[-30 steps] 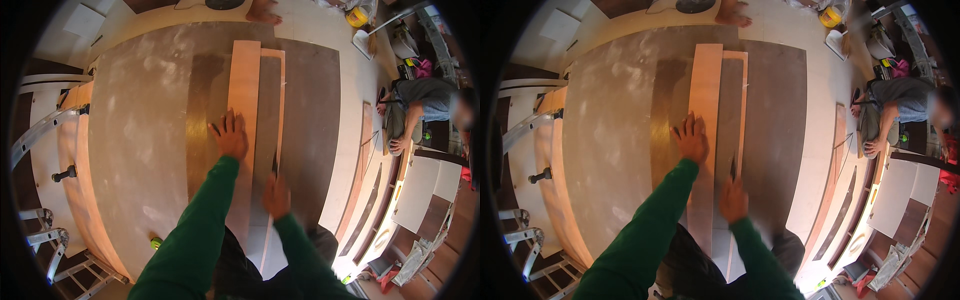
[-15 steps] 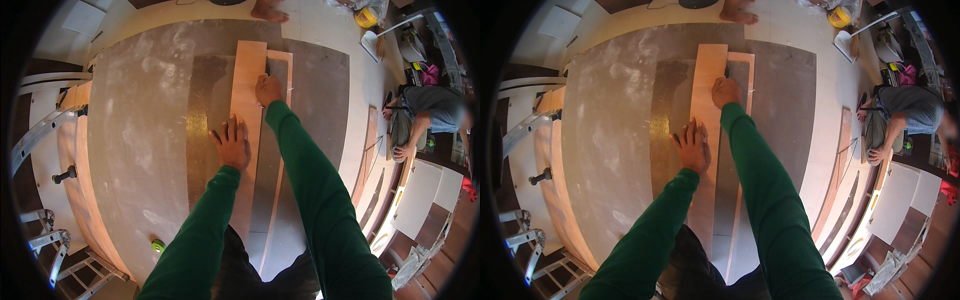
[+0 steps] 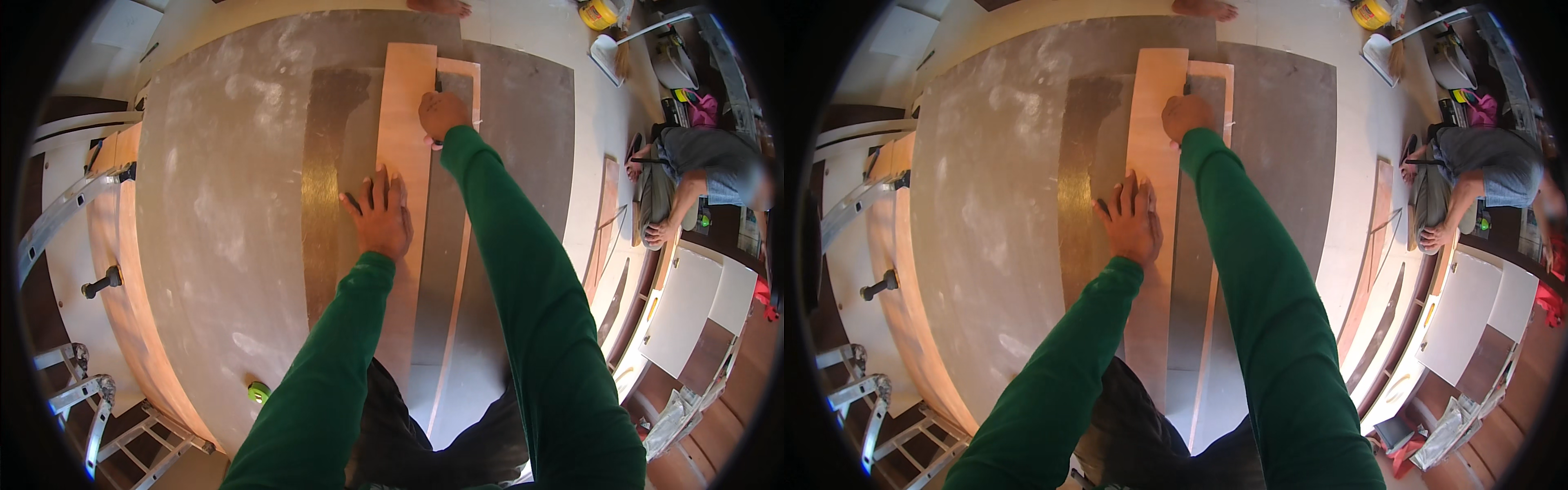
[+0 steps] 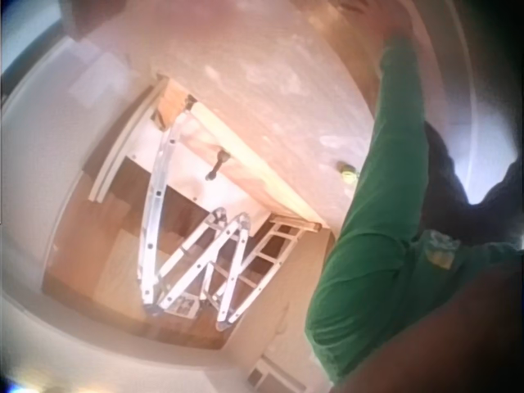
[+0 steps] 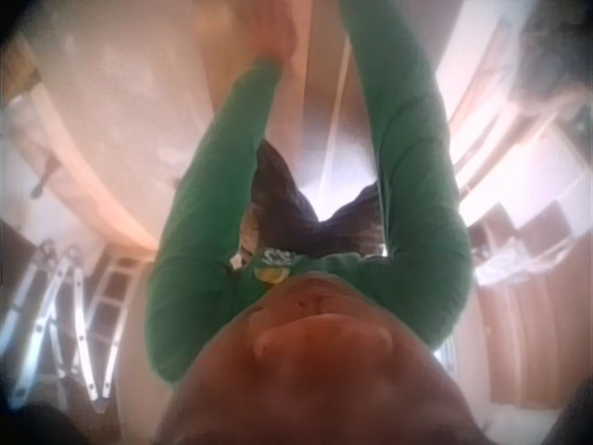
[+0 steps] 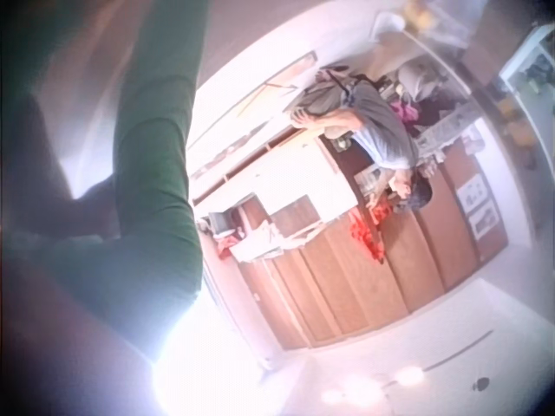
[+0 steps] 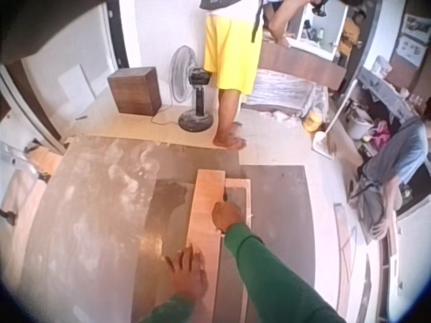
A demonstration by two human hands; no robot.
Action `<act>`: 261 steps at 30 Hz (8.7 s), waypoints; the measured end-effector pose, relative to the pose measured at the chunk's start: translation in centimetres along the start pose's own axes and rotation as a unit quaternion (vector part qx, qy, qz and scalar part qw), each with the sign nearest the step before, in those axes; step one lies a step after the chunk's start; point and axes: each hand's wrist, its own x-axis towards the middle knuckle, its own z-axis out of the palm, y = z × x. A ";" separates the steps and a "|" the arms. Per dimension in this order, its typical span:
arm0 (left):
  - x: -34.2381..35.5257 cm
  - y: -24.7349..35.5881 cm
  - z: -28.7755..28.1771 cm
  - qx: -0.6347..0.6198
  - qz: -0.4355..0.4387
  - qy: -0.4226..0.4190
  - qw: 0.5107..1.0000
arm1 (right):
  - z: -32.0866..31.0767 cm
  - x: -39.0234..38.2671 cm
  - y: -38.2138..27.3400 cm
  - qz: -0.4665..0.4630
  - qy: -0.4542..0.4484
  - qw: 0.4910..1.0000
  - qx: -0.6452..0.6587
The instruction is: The person uses a utility knife to cut a long strip of light-colored wood placed on a large workbench. They align the wood, score the surface, and snap it to separate the pieces. The person repeats this process to cut multiple strips from the wood.
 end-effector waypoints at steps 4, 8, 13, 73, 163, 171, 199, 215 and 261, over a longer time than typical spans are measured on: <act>0.0 -1.1 -0.4 0.028 -0.001 -0.001 1.000 | -0.1 -1.2 -1.9 0.045 -0.029 0.998 0.028; 0.1 -0.2 0.3 0.013 0.020 0.006 1.000 | -1.3 3.4 2.4 -0.071 -0.084 0.972 -0.206; 0.3 0.3 0.7 0.014 0.017 0.019 1.000 | -1.4 2.7 -0.1 -0.141 -0.162 0.874 -0.436; 0.5 0.6 0.3 0.060 -0.008 0.005 0.998 | 8.0 -45.7 10.8 0.030 -0.214 0.947 -0.240; -0.5 2.4 1.3 0.004 -0.069 0.021 0.997 | -1.4 -9.6 4.4 -0.023 0.109 0.993 0.025; -0.6 1.5 1.1 0.027 -0.063 0.030 0.997 | -1.0 -2.5 -0.6 0.030 0.031 0.999 0.003; -0.1 1.6 1.7 0.017 -0.049 0.028 0.998 | 6.4 -23.9 6.2 0.033 -0.069 0.985 -0.156; -0.1 0.3 3.1 0.052 -0.021 0.106 0.993 | 13.1 -50.6 10.6 0.318 -0.217 0.921 -0.059; -0.4 1.3 1.2 0.054 -0.029 0.083 0.995 | 6.9 -25.5 11.3 0.231 0.192 0.953 -0.032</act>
